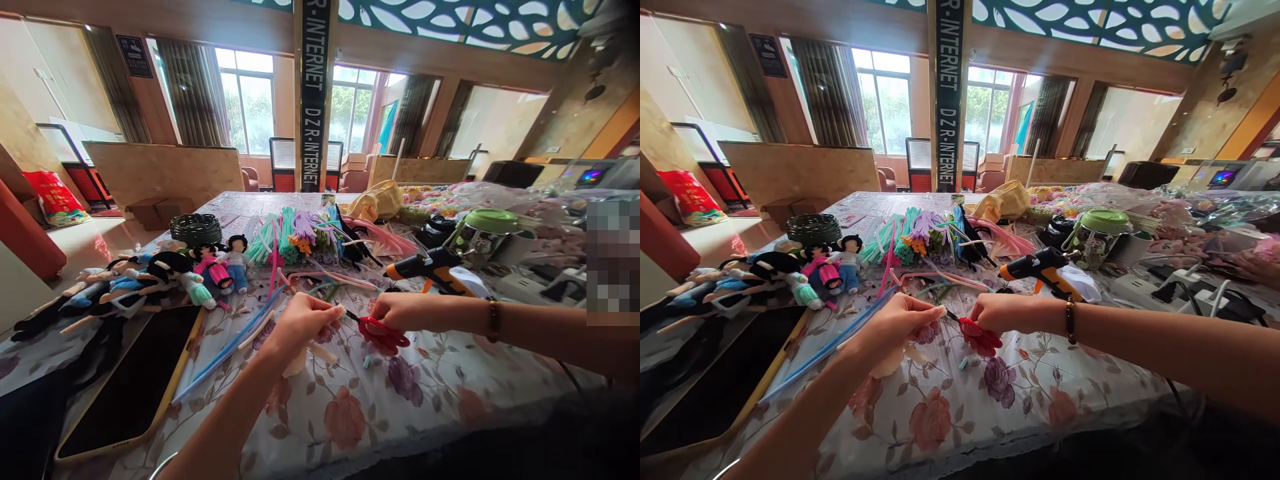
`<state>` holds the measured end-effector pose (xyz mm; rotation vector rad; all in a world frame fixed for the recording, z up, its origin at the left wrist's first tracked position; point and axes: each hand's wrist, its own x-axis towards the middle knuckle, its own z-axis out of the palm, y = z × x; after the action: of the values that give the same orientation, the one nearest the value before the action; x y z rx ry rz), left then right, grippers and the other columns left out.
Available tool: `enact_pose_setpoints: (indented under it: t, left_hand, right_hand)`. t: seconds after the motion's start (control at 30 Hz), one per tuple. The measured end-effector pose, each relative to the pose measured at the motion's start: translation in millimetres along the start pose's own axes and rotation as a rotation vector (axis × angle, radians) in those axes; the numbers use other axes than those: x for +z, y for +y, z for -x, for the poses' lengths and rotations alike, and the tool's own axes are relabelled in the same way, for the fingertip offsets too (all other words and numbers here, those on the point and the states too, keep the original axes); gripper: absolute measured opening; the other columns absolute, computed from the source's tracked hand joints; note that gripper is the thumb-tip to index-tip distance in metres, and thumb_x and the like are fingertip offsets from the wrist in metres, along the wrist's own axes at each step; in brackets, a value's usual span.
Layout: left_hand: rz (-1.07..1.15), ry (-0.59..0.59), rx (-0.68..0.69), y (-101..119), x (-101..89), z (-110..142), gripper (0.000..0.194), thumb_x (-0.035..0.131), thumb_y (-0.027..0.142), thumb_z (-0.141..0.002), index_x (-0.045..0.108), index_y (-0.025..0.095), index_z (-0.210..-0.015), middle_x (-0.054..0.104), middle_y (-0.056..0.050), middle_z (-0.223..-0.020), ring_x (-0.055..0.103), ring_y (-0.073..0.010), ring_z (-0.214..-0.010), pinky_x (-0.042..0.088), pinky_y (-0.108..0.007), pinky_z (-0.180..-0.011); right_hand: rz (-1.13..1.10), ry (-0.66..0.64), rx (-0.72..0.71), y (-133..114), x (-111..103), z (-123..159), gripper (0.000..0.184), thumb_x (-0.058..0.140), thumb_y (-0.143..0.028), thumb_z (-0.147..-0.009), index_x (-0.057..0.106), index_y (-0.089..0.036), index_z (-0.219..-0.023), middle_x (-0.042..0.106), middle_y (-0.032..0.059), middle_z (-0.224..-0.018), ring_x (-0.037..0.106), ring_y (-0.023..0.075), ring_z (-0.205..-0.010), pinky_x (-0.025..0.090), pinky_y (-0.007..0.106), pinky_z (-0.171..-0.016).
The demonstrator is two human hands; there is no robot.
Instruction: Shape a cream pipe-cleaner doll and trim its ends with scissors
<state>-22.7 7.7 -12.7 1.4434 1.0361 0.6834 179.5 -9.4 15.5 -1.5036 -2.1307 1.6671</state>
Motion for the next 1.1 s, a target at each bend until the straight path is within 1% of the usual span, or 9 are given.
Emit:
enact_pose_setpoints:
  t: [0.1,0.3,0.43,0.53,0.6,0.77,0.9,1.0,1.1]
  left_hand:
    - [-0.004,0.026,0.009,0,-1.6,-1,0.036,0.068,0.044,-0.067,0.066,0.009,-0.059,0.047,0.001,-0.044,0.036,-0.0051,-0.04,0.023,-0.021,-0.042]
    - [0.026,0.089,-0.002,6,-4.2,0,0.036,0.068,0.045,-0.067,0.072,0.009,-0.071,0.057,-0.002,-0.055,0.038,-0.0053,-0.044,0.027,-0.021,-0.044]
    - [0.088,0.073,-0.047,16,-2.8,6,0.037,0.073,0.045,-0.062,0.072,0.01,-0.073,0.062,-0.003,-0.062,0.042,-0.0052,-0.046,0.029,-0.02,-0.044]
    - [0.145,0.064,-0.081,22,-3.3,9,0.037,0.077,0.043,-0.057,0.072,0.01,-0.072,0.063,-0.004,-0.065,0.046,-0.0059,-0.048,0.032,-0.019,-0.044]
    - [0.181,0.047,-0.094,22,-6.0,8,0.036,0.078,0.042,-0.055,0.072,0.01,-0.071,0.062,-0.003,-0.063,0.047,-0.0061,-0.048,0.033,-0.019,-0.044]
    - [0.295,-0.065,-0.046,16,-15.5,4,0.032,0.076,0.041,-0.06,0.073,0.013,-0.075,0.062,-0.002,-0.062,0.053,-0.0068,-0.051,0.036,-0.017,-0.045]
    - [0.451,-0.109,-0.013,19,-17.0,5,0.033,0.08,0.039,-0.056,0.074,0.014,-0.077,0.062,-0.001,-0.061,0.054,-0.0067,-0.051,0.038,-0.016,-0.044]
    - [0.564,-0.123,0.026,22,-15.5,6,0.031,0.082,0.033,-0.055,0.074,0.015,-0.08,0.065,-0.001,-0.066,0.059,-0.0088,-0.057,0.043,-0.016,-0.049]
    - [0.663,-0.128,0.085,22,-14.3,5,0.031,0.081,0.028,-0.058,0.073,0.016,-0.085,0.068,-0.002,-0.072,0.063,-0.0104,-0.062,0.048,-0.017,-0.054]
  right_hand:
    - [-0.078,-0.012,-0.027,4,0,0,0.017,0.049,-0.018,-0.072,0.057,-0.011,-0.058,0.056,0.0012,-0.052,0.049,0.0078,-0.047,0.034,0.019,-0.046]
    - [-0.285,0.002,-0.084,27,-4,3,0.038,0.058,-0.049,-0.077,0.061,-0.011,-0.077,0.06,0.0029,-0.068,0.055,0.0107,-0.059,0.043,0.024,-0.06]
    - [0.192,0.343,-0.074,35,0,9,0.044,0.048,-0.052,-0.083,0.058,-0.013,-0.064,0.056,0.0006,-0.055,0.047,0.0091,-0.049,0.033,0.022,-0.049]
    - [0.62,0.58,-0.095,30,13,12,0.038,0.047,-0.039,-0.086,0.058,-0.014,-0.06,0.056,0.0017,-0.053,0.046,0.0099,-0.049,0.028,0.024,-0.049]
    - [0.802,0.717,-0.08,25,25,11,0.028,0.048,-0.03,-0.085,0.062,-0.014,-0.066,0.063,0.0053,-0.063,0.052,0.0127,-0.055,0.029,0.025,-0.053]
    - [0.932,0.754,0.021,15,42,2,0.02,0.051,-0.023,-0.085,0.064,-0.013,-0.073,0.067,0.01,-0.076,0.061,0.0184,-0.066,0.032,0.027,-0.056]
    - [0.928,0.831,0.022,5,36,-2,0.023,0.047,-0.022,-0.088,0.065,-0.011,-0.077,0.067,0.0115,-0.079,0.061,0.0199,-0.07,0.032,0.028,-0.057]
    - [0.746,0.848,-0.182,-7,31,-1,0.035,0.041,-0.028,-0.092,0.064,-0.014,-0.071,0.063,0.0047,-0.068,0.054,0.0133,-0.06,0.032,0.026,-0.057]
    - [0.471,0.732,-0.41,-16,34,-2,0.045,0.034,-0.041,-0.095,0.067,-0.016,-0.076,0.058,-0.0001,-0.06,0.047,0.01,-0.055,0.032,0.023,-0.055]
